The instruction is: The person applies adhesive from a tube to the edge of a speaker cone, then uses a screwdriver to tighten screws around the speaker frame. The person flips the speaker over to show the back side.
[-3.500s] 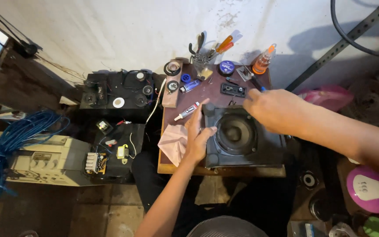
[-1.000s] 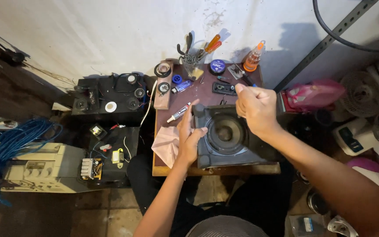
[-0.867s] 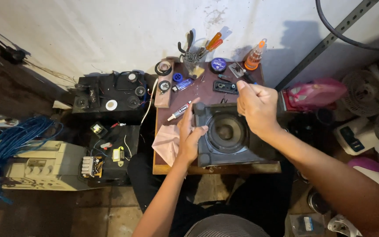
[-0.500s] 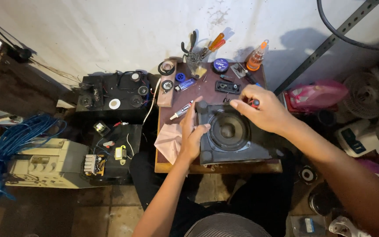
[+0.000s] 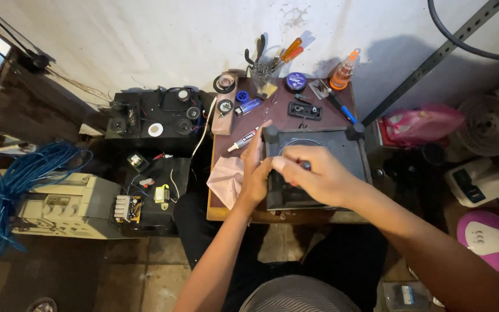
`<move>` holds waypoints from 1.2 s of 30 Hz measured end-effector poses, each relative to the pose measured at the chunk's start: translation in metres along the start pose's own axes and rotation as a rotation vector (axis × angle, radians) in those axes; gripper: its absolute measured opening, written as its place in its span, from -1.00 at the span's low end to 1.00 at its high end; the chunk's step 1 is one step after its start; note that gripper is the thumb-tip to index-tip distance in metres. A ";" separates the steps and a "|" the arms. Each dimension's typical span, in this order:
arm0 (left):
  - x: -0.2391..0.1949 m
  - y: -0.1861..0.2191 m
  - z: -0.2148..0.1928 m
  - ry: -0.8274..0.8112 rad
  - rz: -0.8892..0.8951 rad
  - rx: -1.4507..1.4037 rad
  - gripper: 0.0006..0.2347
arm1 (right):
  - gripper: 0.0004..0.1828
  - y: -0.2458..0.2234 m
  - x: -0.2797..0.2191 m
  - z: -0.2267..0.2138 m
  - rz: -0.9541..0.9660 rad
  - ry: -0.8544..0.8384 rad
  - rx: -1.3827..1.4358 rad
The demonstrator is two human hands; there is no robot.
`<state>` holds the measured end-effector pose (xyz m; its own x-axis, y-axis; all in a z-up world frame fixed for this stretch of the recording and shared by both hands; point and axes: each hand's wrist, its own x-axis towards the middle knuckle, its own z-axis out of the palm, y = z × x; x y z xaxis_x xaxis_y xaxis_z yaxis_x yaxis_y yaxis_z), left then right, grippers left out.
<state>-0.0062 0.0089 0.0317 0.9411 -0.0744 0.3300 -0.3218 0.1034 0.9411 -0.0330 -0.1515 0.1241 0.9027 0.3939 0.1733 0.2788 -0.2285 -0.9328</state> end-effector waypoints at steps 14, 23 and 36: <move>-0.002 -0.020 0.001 0.005 0.003 -0.004 -0.32 | -0.69 0.010 0.009 -0.007 0.004 -0.272 -0.058; 0.000 -0.002 -0.002 -0.018 -0.001 -0.006 -0.30 | -0.81 -0.021 0.021 -0.017 -0.020 -0.452 -0.216; 0.001 -0.019 -0.001 -0.011 0.054 -0.005 -0.31 | -0.87 -0.016 0.009 -0.003 -0.696 -0.588 -1.239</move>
<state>0.0013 0.0079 0.0137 0.9211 -0.0793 0.3811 -0.3716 0.1129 0.9215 -0.0287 -0.1467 0.1415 0.3121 0.9497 0.0263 0.9349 -0.3119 0.1694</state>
